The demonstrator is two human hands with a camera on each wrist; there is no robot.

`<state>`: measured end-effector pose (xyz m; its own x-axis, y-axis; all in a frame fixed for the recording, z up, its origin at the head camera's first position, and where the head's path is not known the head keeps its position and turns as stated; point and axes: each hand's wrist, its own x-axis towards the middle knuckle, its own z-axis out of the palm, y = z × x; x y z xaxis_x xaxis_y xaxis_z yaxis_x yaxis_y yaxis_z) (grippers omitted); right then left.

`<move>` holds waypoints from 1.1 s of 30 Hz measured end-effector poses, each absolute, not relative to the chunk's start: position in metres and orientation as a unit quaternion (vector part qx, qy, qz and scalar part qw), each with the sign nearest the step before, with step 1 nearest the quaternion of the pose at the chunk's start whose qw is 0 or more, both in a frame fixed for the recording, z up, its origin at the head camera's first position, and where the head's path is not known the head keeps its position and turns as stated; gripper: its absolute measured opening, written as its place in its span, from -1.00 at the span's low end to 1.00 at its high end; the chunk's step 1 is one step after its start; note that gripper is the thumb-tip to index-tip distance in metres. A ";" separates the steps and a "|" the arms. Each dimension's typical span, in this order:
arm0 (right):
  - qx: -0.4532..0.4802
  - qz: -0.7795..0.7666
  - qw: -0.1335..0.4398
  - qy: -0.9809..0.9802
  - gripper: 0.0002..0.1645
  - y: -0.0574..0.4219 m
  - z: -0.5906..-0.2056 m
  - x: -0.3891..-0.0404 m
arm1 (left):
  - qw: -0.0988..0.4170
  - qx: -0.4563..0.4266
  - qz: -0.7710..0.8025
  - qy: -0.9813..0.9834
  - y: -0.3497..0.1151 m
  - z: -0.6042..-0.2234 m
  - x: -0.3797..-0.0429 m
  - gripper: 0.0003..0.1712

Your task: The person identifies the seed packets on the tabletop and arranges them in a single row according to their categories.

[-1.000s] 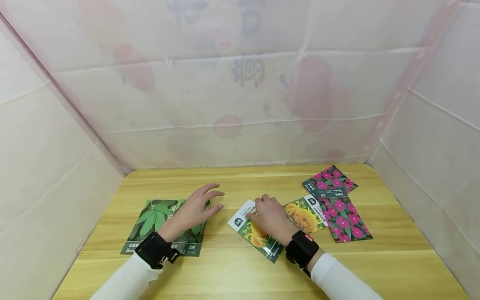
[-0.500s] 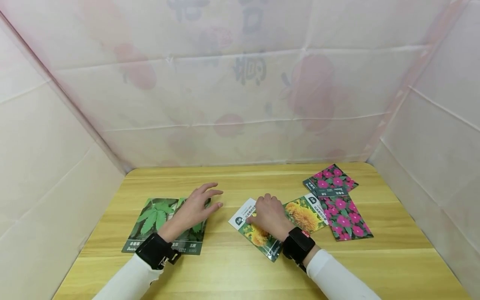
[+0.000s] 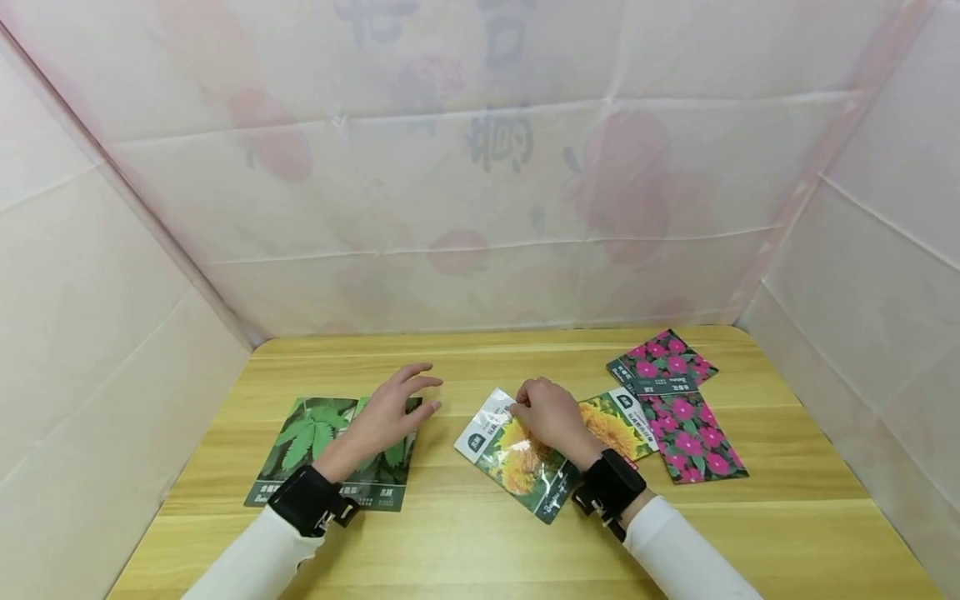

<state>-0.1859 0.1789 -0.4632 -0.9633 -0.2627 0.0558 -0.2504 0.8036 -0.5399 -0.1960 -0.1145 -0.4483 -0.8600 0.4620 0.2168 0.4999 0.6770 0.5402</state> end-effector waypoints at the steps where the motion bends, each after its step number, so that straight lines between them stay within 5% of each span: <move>1: -0.134 -0.304 0.017 0.943 -0.84 0.181 -0.463 -0.188 | 0.030 -0.262 -0.305 -0.915 -0.115 -0.447 -0.196 -0.56; 14: -0.145 -0.436 0.084 0.884 -0.83 0.200 -0.452 -0.200 | 0.020 -0.258 -0.314 -0.914 -0.114 -0.443 -0.194 -0.55; 33: -0.063 -0.536 0.064 0.839 -0.72 0.197 -0.451 -0.191 | 0.026 -0.255 -0.349 -0.901 -0.104 -0.451 -0.192 -0.56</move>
